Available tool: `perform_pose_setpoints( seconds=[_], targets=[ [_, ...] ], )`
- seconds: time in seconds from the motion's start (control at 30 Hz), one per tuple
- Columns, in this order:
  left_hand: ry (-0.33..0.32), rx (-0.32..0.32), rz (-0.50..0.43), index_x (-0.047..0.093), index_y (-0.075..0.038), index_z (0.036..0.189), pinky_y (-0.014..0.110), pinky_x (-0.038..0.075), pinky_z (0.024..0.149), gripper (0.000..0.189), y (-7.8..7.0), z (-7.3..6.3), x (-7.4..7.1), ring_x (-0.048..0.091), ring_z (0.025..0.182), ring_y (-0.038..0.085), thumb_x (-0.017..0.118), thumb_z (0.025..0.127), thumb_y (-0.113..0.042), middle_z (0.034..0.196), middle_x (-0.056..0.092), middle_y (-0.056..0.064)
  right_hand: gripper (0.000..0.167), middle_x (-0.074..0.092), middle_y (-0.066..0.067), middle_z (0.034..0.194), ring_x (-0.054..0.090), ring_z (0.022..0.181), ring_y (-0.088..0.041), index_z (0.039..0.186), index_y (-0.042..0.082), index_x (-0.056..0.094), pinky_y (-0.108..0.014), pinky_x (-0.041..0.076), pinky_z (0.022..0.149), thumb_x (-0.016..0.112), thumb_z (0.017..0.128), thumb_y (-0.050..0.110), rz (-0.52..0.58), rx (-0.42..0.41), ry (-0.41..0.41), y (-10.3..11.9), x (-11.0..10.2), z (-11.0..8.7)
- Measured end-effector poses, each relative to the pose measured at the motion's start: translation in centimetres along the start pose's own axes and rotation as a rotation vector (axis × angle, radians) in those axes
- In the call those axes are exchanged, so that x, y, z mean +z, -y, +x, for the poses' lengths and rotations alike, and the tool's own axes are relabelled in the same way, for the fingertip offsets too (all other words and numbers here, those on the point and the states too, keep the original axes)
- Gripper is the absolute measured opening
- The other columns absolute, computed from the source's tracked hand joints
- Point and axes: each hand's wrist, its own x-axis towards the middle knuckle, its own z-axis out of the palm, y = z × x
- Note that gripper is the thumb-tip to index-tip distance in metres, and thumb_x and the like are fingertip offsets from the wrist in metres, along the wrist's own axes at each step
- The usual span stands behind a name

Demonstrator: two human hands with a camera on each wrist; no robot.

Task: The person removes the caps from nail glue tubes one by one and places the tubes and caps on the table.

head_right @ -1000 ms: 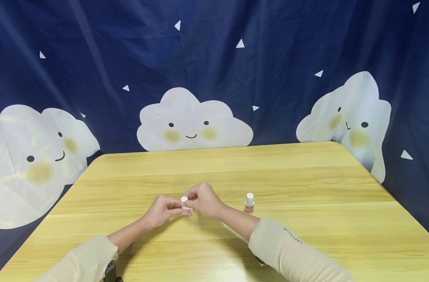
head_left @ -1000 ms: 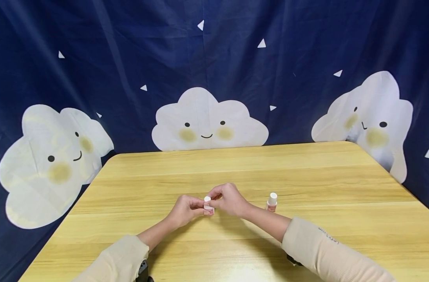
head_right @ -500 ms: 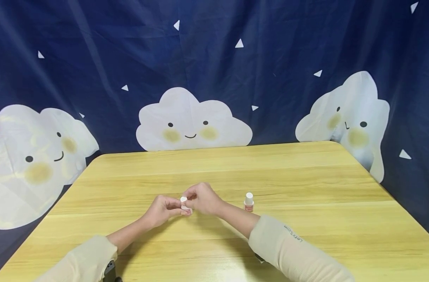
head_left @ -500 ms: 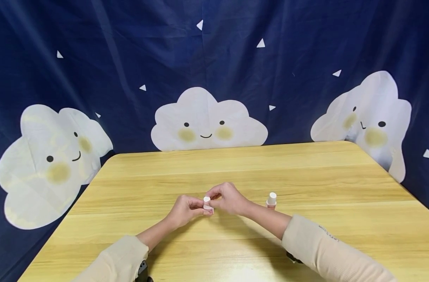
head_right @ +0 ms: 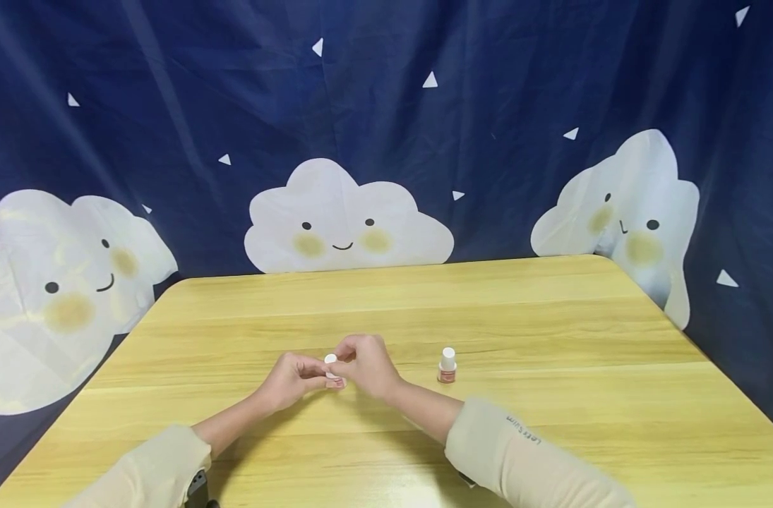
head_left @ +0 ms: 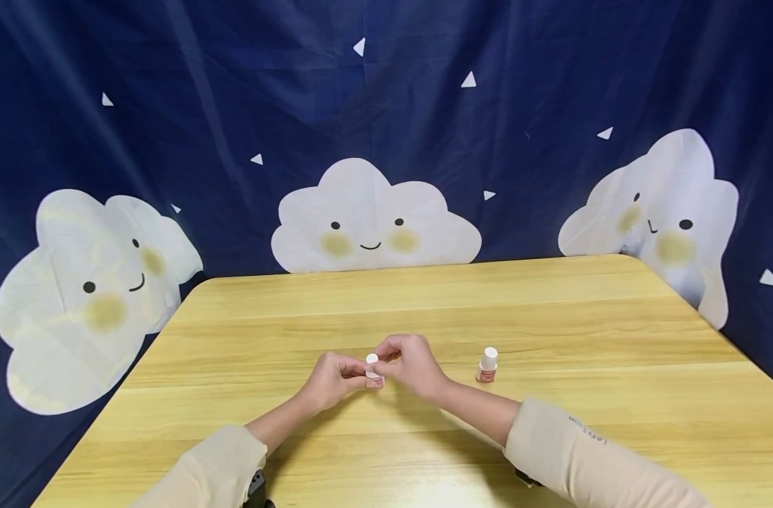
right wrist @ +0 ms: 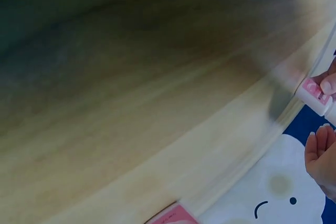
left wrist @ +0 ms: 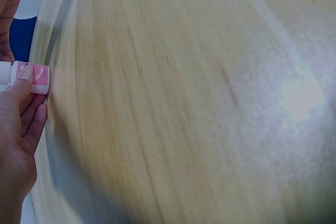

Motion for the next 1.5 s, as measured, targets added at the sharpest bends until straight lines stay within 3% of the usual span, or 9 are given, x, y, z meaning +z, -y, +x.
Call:
perform_pose_setpoints(
  seconds=[0.2,0.37,0.83,1.2,1.5],
  targets=[
    [-0.002,0.002,0.015,0.070,0.007,0.094,0.021,0.058,0.069,0.018,-0.07,0.03,0.05,0.071,0.079,0.023,0.069,0.080,-0.004,0.087,0.071,0.020,0.006,0.070,-0.011,0.073,0.065,0.065,-0.014,0.077,-0.002,0.070,-0.011,0.051,0.061,0.074,0.074,0.001,0.014,0.030,-0.020,0.03,0.28,-0.21],
    [-0.016,-0.018,0.047,0.071,0.005,0.094,0.019,0.057,0.068,0.018,-0.26,0.00,0.07,0.071,0.079,0.023,0.070,0.079,-0.006,0.087,0.071,0.019,0.006,0.070,-0.012,0.073,0.065,0.065,-0.015,0.077,-0.003,0.070,-0.011,0.052,0.060,0.074,0.074,0.001,0.008,0.033,-0.014,0.14,0.29,-0.21],
    [-0.005,-0.006,0.023,0.071,0.006,0.094,0.019,0.057,0.068,0.019,-0.22,-0.05,0.06,0.071,0.079,0.024,0.070,0.080,-0.006,0.088,0.071,0.019,0.004,0.071,-0.013,0.076,0.064,0.066,-0.013,0.079,-0.003,0.070,-0.011,0.052,0.060,0.071,0.077,0.000,-0.003,0.006,0.050,0.24,-0.07,-0.04],
    [-0.003,-0.011,0.039,0.072,0.003,0.093,0.019,0.057,0.068,0.018,-0.17,-0.20,-0.10,0.070,0.076,0.009,0.070,0.080,-0.009,0.087,0.072,0.016,0.006,0.072,-0.011,0.076,0.064,0.067,-0.010,0.081,-0.002,0.072,-0.012,0.052,0.062,0.072,0.078,0.004,-0.027,-0.003,0.077,0.06,-0.05,0.15],
    [-0.006,-0.003,0.045,0.072,0.002,0.092,0.019,0.057,0.067,0.017,-0.28,-0.14,-0.03,0.070,0.075,0.009,0.071,0.079,-0.009,0.086,0.072,0.016,0.006,0.072,-0.011,0.077,0.066,0.068,-0.013,0.082,-0.002,0.072,-0.011,0.051,0.062,0.071,0.079,0.004,-0.054,-0.039,0.129,0.17,-0.58,0.30]
  ],
)
